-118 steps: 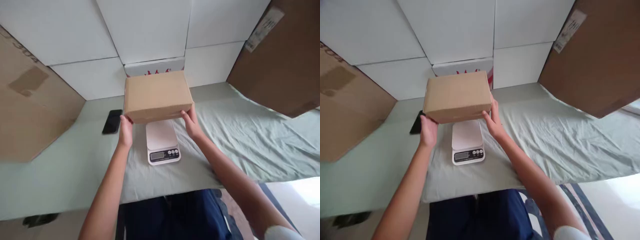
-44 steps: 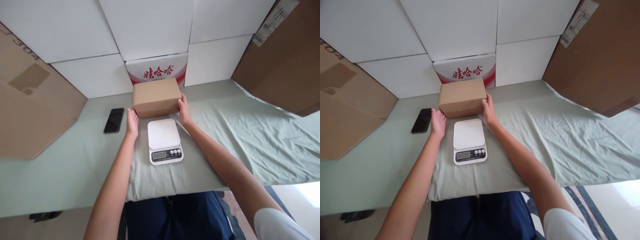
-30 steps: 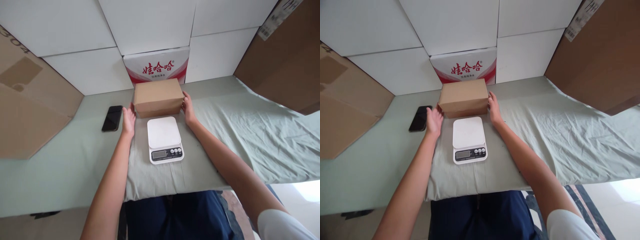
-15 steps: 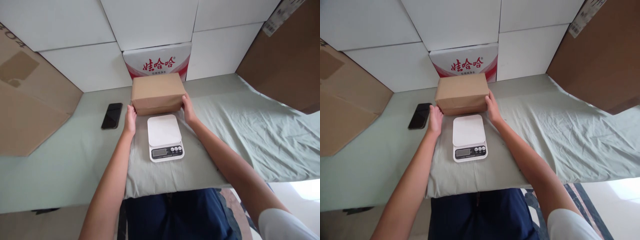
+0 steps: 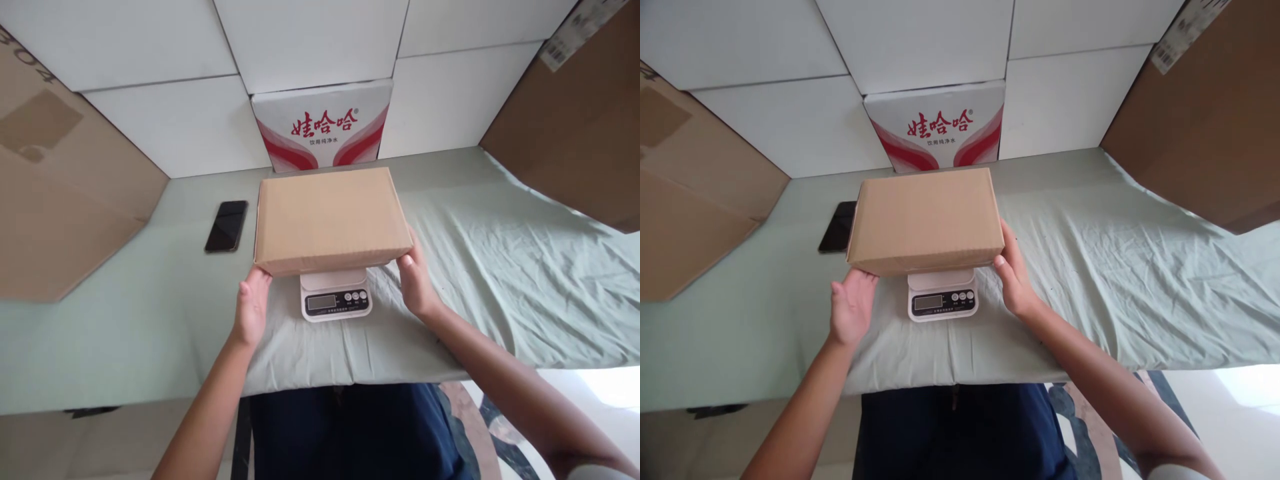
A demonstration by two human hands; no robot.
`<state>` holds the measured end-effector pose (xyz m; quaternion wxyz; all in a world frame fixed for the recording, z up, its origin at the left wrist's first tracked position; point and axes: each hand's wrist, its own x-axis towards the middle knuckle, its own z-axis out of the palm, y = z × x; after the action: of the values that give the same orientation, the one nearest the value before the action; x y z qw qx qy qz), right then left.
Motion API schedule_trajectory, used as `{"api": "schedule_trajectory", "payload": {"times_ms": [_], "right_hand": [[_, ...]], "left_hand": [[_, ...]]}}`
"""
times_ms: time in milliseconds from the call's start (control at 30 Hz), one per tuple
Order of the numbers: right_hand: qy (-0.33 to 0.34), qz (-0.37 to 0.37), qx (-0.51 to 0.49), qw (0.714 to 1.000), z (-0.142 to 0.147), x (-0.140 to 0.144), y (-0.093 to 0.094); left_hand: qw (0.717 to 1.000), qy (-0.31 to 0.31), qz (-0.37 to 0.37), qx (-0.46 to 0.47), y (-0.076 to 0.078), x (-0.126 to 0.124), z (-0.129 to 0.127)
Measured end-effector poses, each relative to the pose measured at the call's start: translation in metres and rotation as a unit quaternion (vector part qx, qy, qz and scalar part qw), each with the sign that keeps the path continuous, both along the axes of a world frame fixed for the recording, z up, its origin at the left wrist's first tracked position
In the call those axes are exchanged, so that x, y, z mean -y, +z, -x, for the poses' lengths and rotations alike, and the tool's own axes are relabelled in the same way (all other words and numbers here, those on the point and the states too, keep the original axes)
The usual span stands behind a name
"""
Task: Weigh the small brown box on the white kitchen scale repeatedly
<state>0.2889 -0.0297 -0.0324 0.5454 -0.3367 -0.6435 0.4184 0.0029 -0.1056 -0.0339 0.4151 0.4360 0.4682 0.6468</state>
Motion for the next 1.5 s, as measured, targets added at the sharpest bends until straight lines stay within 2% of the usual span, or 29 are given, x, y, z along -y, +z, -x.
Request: {"api": "schedule_trajectory", "payload": {"times_ms": [133,467,1033,1267,1500], "right_hand": [[-0.013,0.005,-0.016,1.0,-0.001,0.006,-0.003],[-0.007,0.012,-0.025,1.0,-0.001,0.005,-0.009],[-0.013,0.012,-0.016,1.0,-0.003,0.003,-0.005],[-0.016,0.018,-0.028,0.999,-0.003,0.005,0.0],[-0.015,0.025,-0.027,0.999,0.0,0.013,0.004]], "left_hand": [[1.0,-0.014,-0.011,-0.012,-0.004,0.002,-0.001],[0.999,0.006,0.0,-0.036,-0.004,0.011,-0.003],[0.999,0.024,-0.009,-0.04,-0.007,0.014,-0.005],[0.998,0.042,-0.017,-0.036,-0.002,0.012,-0.007],[0.999,0.03,-0.006,-0.038,-0.005,0.015,-0.006]]}}
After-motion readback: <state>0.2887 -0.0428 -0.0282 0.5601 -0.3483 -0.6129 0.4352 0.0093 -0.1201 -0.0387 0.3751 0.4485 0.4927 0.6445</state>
